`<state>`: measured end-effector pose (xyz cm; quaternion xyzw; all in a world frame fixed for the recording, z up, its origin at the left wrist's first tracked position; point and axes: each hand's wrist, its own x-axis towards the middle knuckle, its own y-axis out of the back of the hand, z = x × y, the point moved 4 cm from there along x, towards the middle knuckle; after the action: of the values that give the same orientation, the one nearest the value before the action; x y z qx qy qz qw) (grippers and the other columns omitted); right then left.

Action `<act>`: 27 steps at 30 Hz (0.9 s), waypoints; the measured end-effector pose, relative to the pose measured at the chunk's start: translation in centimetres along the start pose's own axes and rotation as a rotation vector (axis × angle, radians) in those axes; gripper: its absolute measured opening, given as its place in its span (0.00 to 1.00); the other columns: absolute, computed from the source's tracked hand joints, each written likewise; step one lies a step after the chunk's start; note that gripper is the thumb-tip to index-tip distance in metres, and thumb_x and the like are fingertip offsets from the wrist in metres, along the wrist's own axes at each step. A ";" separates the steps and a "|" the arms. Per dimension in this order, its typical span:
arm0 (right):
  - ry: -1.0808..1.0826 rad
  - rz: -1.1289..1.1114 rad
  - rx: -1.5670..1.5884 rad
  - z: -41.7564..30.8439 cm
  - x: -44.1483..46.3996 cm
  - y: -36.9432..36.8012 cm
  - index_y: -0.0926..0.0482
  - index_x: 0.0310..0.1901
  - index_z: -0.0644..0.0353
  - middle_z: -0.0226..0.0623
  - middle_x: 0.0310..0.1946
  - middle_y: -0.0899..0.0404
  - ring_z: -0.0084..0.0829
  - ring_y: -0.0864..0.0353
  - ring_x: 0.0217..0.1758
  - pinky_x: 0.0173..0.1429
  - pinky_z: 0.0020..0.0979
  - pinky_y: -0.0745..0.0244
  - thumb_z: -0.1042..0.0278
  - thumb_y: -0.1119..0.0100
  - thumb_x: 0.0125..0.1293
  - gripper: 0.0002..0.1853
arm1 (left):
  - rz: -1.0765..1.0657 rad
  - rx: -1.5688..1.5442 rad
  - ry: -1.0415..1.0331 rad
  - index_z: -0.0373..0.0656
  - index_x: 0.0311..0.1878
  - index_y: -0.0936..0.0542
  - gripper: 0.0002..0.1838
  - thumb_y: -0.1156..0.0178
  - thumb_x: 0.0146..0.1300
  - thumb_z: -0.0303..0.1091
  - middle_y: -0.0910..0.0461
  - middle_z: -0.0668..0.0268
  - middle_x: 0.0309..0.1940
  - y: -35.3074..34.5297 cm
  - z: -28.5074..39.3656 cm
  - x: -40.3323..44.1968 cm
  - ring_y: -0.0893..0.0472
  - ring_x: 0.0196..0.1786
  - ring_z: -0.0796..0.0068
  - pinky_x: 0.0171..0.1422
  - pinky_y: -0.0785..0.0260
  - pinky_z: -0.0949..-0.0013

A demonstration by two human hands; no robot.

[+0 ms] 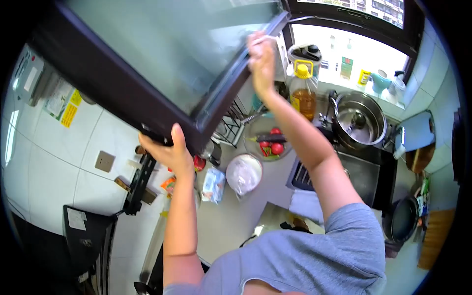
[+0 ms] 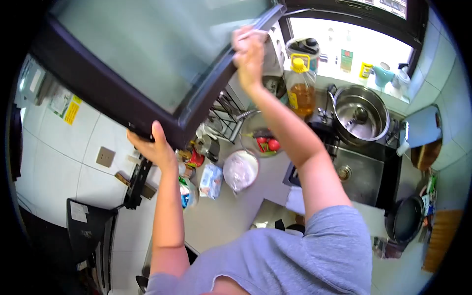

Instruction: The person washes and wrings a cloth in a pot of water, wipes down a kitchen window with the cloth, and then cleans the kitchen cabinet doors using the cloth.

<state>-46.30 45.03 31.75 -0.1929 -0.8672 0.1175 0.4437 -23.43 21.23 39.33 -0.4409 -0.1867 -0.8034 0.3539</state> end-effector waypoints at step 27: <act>-0.305 -0.125 0.159 -23.2 -22.7 -6.2 0.27 0.66 0.67 0.40 0.67 0.29 0.35 0.27 0.67 0.71 0.31 0.37 0.84 0.48 0.62 0.28 | -0.235 -0.061 0.856 0.42 0.43 0.18 0.05 0.39 0.70 0.33 0.18 0.70 0.36 26.3 -0.1 -22.9 0.18 0.39 0.79 0.39 0.23 0.74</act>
<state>-16.74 30.22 31.05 -0.0830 -0.9227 0.1858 0.3276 4.07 12.49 19.69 -0.0546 -0.0483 -0.9535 0.2926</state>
